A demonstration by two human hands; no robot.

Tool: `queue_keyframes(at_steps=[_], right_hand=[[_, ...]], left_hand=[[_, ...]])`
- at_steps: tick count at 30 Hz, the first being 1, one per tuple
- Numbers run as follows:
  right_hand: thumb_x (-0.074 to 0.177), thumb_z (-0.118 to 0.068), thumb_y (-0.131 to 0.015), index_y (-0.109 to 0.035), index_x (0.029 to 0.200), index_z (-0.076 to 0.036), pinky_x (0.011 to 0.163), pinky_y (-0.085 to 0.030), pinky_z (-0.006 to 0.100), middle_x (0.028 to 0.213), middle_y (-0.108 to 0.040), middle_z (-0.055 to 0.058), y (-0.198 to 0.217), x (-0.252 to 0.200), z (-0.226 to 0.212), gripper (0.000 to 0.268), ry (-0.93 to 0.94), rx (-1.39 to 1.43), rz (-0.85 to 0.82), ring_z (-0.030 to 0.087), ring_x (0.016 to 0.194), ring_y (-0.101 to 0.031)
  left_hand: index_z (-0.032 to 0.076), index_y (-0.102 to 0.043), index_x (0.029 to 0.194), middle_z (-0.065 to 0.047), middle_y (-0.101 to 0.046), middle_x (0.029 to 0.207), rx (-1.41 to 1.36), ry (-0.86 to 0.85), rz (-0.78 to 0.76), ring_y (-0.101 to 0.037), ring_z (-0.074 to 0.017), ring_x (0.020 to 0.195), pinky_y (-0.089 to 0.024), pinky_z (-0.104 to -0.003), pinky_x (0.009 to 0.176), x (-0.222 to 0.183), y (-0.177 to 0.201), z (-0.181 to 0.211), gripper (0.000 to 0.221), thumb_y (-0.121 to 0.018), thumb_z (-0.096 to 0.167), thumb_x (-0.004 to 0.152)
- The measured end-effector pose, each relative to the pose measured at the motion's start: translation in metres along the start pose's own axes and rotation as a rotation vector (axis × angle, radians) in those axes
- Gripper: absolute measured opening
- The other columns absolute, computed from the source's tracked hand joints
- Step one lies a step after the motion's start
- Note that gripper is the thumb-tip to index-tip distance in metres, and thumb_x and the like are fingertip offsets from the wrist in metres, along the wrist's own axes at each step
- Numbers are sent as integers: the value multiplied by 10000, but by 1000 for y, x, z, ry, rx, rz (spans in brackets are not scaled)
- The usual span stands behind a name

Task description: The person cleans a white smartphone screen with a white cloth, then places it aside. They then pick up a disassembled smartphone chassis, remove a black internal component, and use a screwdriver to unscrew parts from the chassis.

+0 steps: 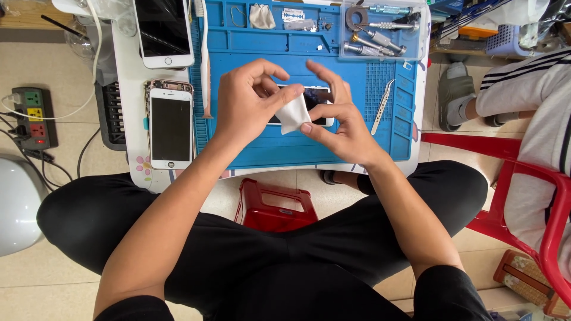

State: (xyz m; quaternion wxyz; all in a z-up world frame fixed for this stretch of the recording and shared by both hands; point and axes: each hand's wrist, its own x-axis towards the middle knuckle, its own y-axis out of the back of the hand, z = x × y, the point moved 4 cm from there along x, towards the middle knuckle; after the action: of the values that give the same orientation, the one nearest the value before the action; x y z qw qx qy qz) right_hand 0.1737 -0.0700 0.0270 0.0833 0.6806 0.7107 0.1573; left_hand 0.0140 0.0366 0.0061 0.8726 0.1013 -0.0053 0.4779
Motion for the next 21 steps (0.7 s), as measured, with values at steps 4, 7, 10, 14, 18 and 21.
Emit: queue_keyframes(at_steps=[4,7,10,14,18,21], right_hand=[[1014,-218,-743,-806,974,-141,1225,-300,499,1751,-269,129,4,-4,11,108,45,66,19,371,1604,-217],[1016,-258,-745,-814,979,-163,1251,-292,460,1773,-255,105,7,-7,15,123,71,127,55,310,1635,-207],[1006,-213,-749,-811,957,-120,1241,-328,502,1718,-347,157,13,-7,21,122,92,146,128,345,1605,-299],[993,-195,-756,-816,944,-83,1171,-404,453,1527,-559,186,20,-1,27,136,105,100,158,336,1449,-465],[975,-186,-776,-817,900,-57,1059,-504,453,1304,-701,187,21,-4,38,155,67,110,154,323,1236,-600],[1013,-206,-735,-785,899,-35,939,-577,421,1118,-769,184,23,-3,39,211,24,209,179,283,1071,-696]], left_hand=[[29,-748,1036,-109,-751,823,212,-28,105,-717,-213,679,-567,-334,604,-1,10,8,205,-831,206,974],[126,-766,1035,-35,-734,898,145,-122,86,-757,-224,790,-601,-379,765,0,3,15,63,-794,173,1004],[160,-788,1099,-17,-774,1062,-174,-104,-147,-773,-185,991,-616,-334,880,-3,-9,28,101,-709,209,1058],[112,-792,1138,-83,-799,1049,-136,-68,-268,-781,-233,995,-609,-363,900,-6,-15,30,234,-839,224,938],[111,-815,1081,-62,-812,921,-59,4,-233,-771,-196,895,-609,-320,844,-10,-22,15,161,-835,192,943],[88,-814,1047,-83,-804,884,-59,-4,-222,-757,-190,845,-613,-307,814,-10,-24,15,118,-800,163,956]])
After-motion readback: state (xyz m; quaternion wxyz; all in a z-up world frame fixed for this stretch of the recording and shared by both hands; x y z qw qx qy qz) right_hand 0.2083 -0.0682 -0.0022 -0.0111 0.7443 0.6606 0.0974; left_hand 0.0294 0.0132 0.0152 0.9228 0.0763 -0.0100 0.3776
